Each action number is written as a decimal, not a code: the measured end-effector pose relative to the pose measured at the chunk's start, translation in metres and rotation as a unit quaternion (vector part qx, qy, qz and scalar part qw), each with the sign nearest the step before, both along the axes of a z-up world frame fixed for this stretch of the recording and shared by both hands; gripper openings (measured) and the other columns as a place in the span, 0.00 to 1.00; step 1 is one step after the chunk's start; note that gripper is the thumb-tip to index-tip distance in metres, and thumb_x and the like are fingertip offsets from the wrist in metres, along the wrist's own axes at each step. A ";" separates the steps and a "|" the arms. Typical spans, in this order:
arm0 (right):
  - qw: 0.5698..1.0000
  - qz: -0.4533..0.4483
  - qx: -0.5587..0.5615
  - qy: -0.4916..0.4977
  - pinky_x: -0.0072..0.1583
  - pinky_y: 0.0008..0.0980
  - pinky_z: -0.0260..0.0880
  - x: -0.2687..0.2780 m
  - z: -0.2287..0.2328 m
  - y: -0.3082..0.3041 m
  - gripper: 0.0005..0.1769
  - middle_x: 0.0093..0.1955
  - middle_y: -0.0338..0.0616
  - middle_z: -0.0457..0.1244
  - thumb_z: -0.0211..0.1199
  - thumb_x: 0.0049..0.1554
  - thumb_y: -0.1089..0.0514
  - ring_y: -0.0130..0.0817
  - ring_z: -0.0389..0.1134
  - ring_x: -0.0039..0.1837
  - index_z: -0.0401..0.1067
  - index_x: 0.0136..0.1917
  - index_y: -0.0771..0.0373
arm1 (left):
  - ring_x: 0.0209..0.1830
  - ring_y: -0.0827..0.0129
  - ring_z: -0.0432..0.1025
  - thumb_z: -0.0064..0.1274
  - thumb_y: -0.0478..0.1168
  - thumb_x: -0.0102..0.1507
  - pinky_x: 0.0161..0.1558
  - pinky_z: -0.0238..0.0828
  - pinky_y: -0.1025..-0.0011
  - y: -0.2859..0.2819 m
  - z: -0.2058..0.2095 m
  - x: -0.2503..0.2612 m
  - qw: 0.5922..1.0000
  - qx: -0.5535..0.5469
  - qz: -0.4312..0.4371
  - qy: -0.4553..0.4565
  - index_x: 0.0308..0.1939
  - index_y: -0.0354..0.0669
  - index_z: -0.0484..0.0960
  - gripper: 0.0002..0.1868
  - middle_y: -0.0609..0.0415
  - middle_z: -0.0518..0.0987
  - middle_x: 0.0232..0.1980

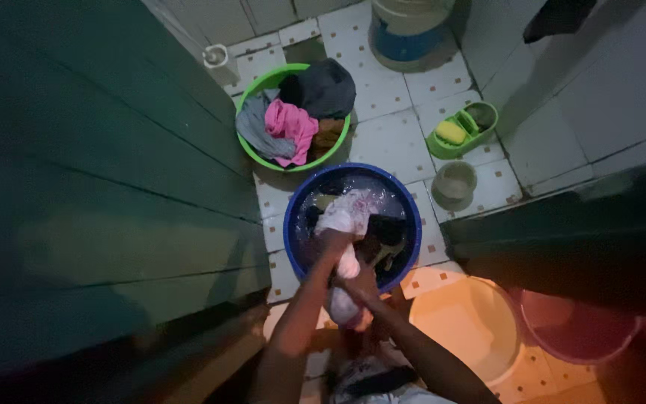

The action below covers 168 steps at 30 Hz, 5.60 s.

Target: The person hand-washes clothes by scrubbing and wringing them out in a basin of soapy water, then rinses each garment in water, wrings them out by hand, and places them into another basin.

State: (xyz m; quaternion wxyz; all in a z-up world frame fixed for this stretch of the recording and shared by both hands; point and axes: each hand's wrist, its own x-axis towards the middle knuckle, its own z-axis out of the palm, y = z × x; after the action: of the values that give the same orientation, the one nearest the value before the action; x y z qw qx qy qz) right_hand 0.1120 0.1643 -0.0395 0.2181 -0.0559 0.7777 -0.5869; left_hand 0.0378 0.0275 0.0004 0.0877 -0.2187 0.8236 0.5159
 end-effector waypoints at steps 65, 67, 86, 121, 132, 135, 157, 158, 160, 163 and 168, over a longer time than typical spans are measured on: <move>0.965 0.154 -0.188 -0.098 0.67 0.42 0.66 0.040 0.203 0.060 0.41 0.66 0.56 0.65 0.73 0.51 0.51 0.45 0.67 0.65 0.62 0.71 0.70 | 0.56 0.58 0.76 0.58 0.56 0.66 0.59 0.75 0.52 0.028 0.187 0.166 0.953 0.167 -0.084 0.236 0.65 0.30 0.70 0.35 0.40 0.77 0.59; 0.965 0.146 -0.199 -0.083 0.67 0.42 0.66 0.040 0.211 0.060 0.41 0.66 0.56 0.65 0.73 0.51 0.51 0.45 0.67 0.65 0.62 0.71 0.70 | 0.56 0.58 0.75 0.58 0.55 0.66 0.60 0.75 0.52 0.013 0.174 0.163 0.934 0.274 -0.020 0.227 0.65 0.30 0.69 0.35 0.40 0.76 0.60; 0.966 0.060 -0.249 -0.030 0.67 0.41 0.66 0.041 0.223 0.045 0.38 0.66 0.56 0.66 0.72 0.54 0.52 0.44 0.67 0.65 0.62 0.71 0.70 | 0.58 0.72 0.75 0.53 0.58 0.61 0.59 0.75 0.58 0.009 0.175 0.069 0.838 0.507 0.157 0.129 0.69 0.53 0.68 0.34 0.58 0.75 0.63; 0.949 0.159 -0.271 -0.030 0.67 0.39 0.67 0.057 0.244 0.041 0.34 0.67 0.56 0.66 0.70 0.60 0.54 0.43 0.67 0.65 0.62 0.73 0.70 | 0.52 0.70 0.72 0.51 0.56 0.64 0.52 0.73 0.64 -0.005 0.204 0.017 0.968 0.211 -0.026 0.136 0.63 0.52 0.70 0.26 0.57 0.75 0.57; 0.934 0.244 -0.220 -0.144 0.67 0.39 0.67 -0.004 0.198 0.002 0.32 0.67 0.56 0.66 0.69 0.62 0.55 0.43 0.67 0.65 0.62 0.73 0.70 | 0.50 0.70 0.71 0.51 0.56 0.65 0.50 0.72 0.66 -0.007 0.160 -0.005 0.973 0.222 -0.057 0.038 0.61 0.52 0.71 0.24 0.56 0.75 0.54; 0.949 0.171 -0.215 -0.157 0.67 0.39 0.67 -0.016 0.180 -0.016 0.32 0.67 0.56 0.66 0.69 0.62 0.55 0.43 0.67 0.65 0.62 0.73 0.70 | 0.49 0.70 0.70 0.51 0.56 0.66 0.49 0.71 0.66 -0.004 0.141 -0.012 0.971 0.230 -0.067 0.005 0.61 0.52 0.72 0.24 0.56 0.75 0.54; 0.967 0.086 -0.158 0.182 0.67 0.37 0.67 -0.343 0.347 -0.073 0.29 0.68 0.56 0.66 0.67 0.66 0.56 0.42 0.68 0.65 0.63 0.74 0.70 | 0.47 0.64 0.75 0.48 0.57 0.67 0.50 0.75 0.64 -0.197 0.047 0.035 0.890 0.368 0.261 0.063 0.59 0.42 0.76 0.26 0.50 0.79 0.50; 0.960 0.076 -0.164 0.212 0.67 0.37 0.67 -0.368 0.353 -0.085 0.29 0.68 0.56 0.66 0.67 0.66 0.56 0.42 0.68 0.65 0.63 0.74 0.70 | 0.45 0.64 0.76 0.49 0.56 0.67 0.50 0.75 0.64 -0.199 0.043 0.036 0.881 0.392 0.260 0.060 0.58 0.38 0.76 0.27 0.49 0.80 0.48; 0.944 0.047 -0.176 0.273 0.67 0.37 0.67 -0.412 0.353 -0.112 0.29 0.68 0.56 0.66 0.67 0.66 0.57 0.42 0.68 0.65 0.63 0.74 0.70 | 0.44 0.66 0.76 0.48 0.56 0.67 0.49 0.76 0.66 -0.197 0.035 0.040 0.886 0.378 0.260 0.059 0.57 0.38 0.78 0.26 0.50 0.81 0.47; 0.914 -0.028 -0.174 0.365 0.67 0.37 0.67 -0.456 0.312 -0.165 0.28 0.68 0.56 0.67 0.67 0.66 0.57 0.42 0.68 0.65 0.63 0.74 0.70 | 0.41 0.67 0.77 0.49 0.54 0.68 0.47 0.77 0.68 -0.198 0.013 0.034 0.888 0.376 0.256 0.065 0.56 0.38 0.79 0.24 0.51 0.81 0.44; 0.834 -0.132 0.068 0.532 0.71 0.49 0.59 -0.464 0.185 -0.223 0.49 0.71 0.70 0.55 0.71 0.51 0.53 0.59 0.58 0.72 0.46 0.75 0.73 | 0.36 0.69 0.76 0.49 0.53 0.69 0.40 0.76 0.71 -0.184 -0.044 0.028 0.889 0.389 0.221 0.098 0.54 0.38 0.78 0.21 0.52 0.81 0.42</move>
State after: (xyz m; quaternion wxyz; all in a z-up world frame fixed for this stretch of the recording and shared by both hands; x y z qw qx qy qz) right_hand -0.3524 -0.0592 0.1452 -0.3053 -0.2415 0.8116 -0.4356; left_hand 0.0656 -0.1570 -0.0436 -0.0320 -0.2918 0.4918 0.8197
